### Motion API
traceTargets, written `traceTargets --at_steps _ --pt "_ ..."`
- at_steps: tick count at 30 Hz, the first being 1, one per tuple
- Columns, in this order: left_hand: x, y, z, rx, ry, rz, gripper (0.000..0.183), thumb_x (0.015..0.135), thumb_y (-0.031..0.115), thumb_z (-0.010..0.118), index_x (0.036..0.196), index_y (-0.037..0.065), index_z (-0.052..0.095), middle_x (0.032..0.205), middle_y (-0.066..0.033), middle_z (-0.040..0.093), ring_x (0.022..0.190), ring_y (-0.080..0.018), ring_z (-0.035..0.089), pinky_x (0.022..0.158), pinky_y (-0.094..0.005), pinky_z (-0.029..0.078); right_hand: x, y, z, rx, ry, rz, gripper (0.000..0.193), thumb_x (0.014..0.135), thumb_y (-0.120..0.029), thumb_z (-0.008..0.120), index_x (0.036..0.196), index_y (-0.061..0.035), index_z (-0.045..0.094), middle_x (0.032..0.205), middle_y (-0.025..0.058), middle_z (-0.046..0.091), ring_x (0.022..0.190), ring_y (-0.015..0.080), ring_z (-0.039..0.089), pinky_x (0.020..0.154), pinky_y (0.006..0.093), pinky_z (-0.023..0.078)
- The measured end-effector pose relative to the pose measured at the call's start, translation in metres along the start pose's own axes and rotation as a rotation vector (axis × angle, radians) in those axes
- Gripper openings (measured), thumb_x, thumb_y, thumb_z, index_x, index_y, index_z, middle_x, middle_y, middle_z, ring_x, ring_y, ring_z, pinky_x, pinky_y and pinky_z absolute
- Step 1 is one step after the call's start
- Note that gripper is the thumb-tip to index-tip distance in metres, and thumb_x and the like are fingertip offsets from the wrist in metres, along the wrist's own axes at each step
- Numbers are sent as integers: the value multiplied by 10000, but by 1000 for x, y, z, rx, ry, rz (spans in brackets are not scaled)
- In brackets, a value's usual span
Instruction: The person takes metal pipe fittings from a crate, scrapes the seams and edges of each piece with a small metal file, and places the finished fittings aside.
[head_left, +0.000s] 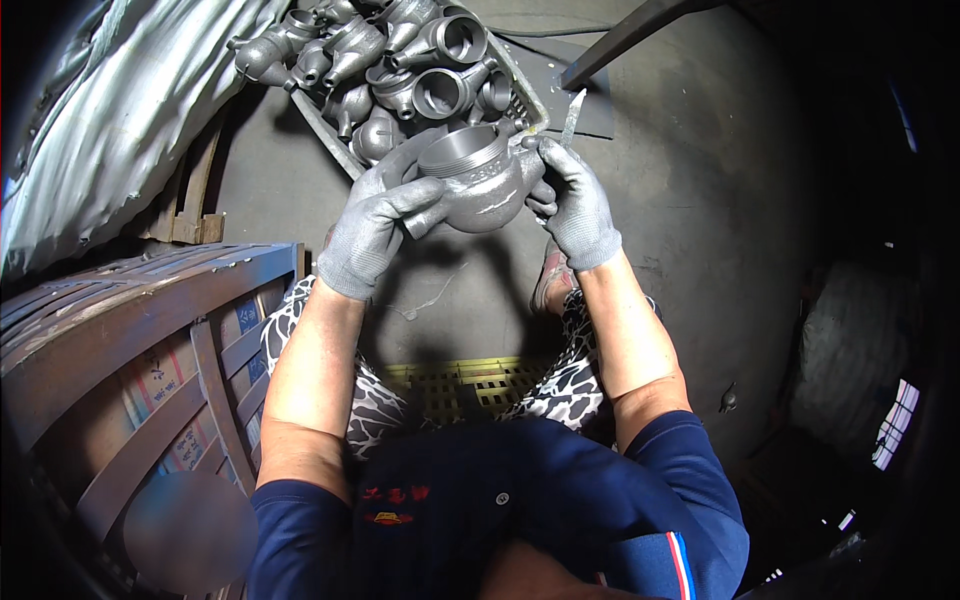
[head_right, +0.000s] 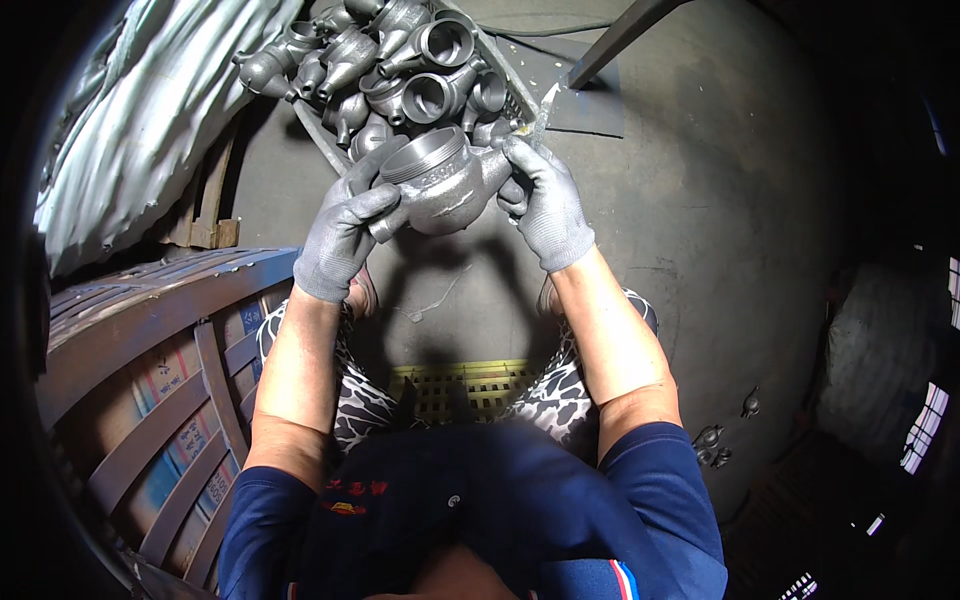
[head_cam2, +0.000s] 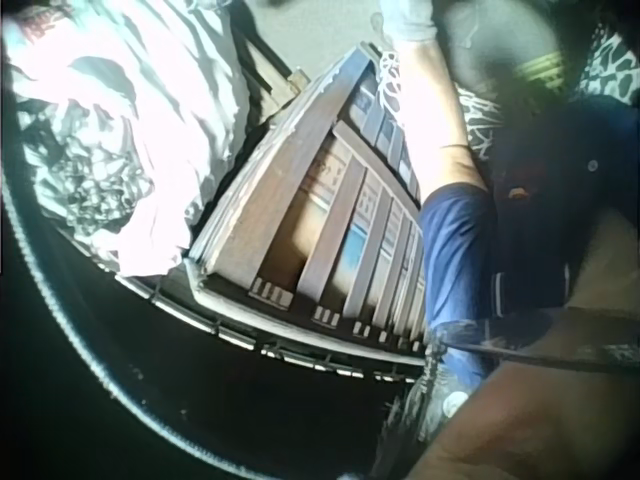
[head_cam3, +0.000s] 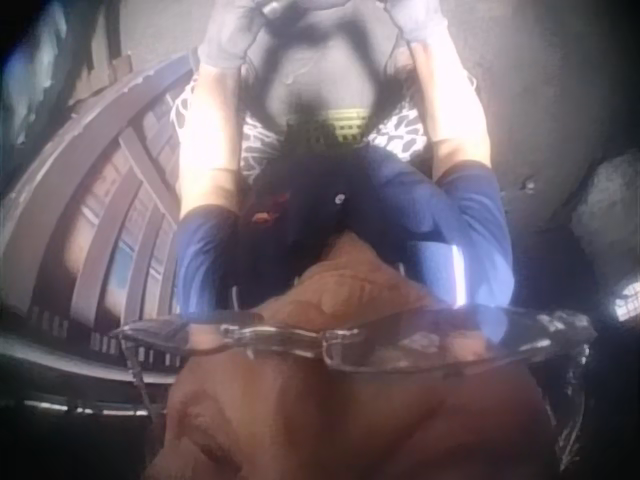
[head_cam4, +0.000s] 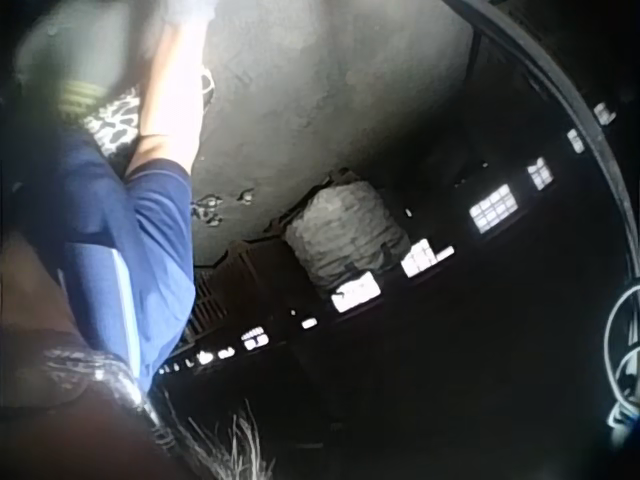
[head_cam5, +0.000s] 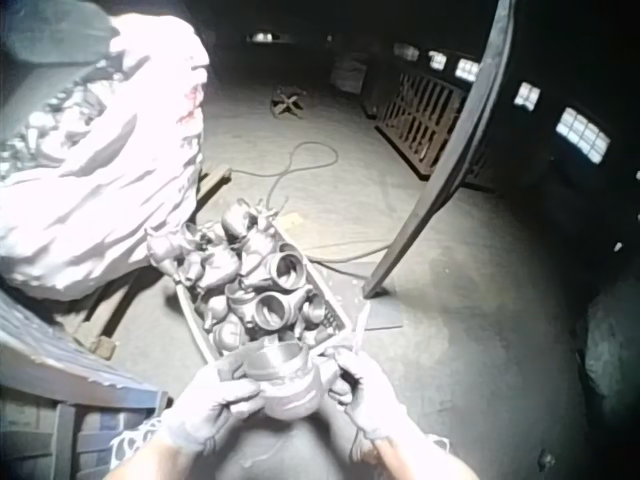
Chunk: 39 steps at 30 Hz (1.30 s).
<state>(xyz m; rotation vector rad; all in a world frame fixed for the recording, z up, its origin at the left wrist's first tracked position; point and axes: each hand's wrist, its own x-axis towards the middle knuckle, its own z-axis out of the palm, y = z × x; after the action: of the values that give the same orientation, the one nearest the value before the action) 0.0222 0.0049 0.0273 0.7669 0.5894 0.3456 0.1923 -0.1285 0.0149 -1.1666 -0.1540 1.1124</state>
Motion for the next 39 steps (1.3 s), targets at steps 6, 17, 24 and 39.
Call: traceTargets --at_steps 6,17,24,39 --pt "-1 -6 4 196 2 57 677 769 145 651 1375 -3 388 991 -30 581 666 -49 452 530 -184 324 -1 0 2 -51 76 4 246 955 -219 475 1055 -33 600 654 -44 457 484 31 323 435 188 253" --pt "0 -11 0 115 -66 43 699 703 107 612 1359 -12 403 1022 -46 578 660 -59 447 530 -186 331 1 -1 4 -172 117 -7 247 940 -216 506 1072 -30 603 700 -45 480 503 28 336 439 184 244" --pt "2 -10 -9 29 -162 -38 697 720 95 580 1370 -39 366 1090 -81 555 698 -83 461 562 -205 366 1 -2 2 -108 92 -8 248 942 -209 502 1075 -24 601 702 -46 454 508 24 329 437 180 245" --pt "3 -15 -14 -89 21 42 412 943 148 470 1312 -32 442 1235 -151 552 1077 -219 587 912 -317 503 12 7 -19 16 123 130 191 933 -270 524 960 -94 592 572 -72 362 431 30 280 390 194 215"
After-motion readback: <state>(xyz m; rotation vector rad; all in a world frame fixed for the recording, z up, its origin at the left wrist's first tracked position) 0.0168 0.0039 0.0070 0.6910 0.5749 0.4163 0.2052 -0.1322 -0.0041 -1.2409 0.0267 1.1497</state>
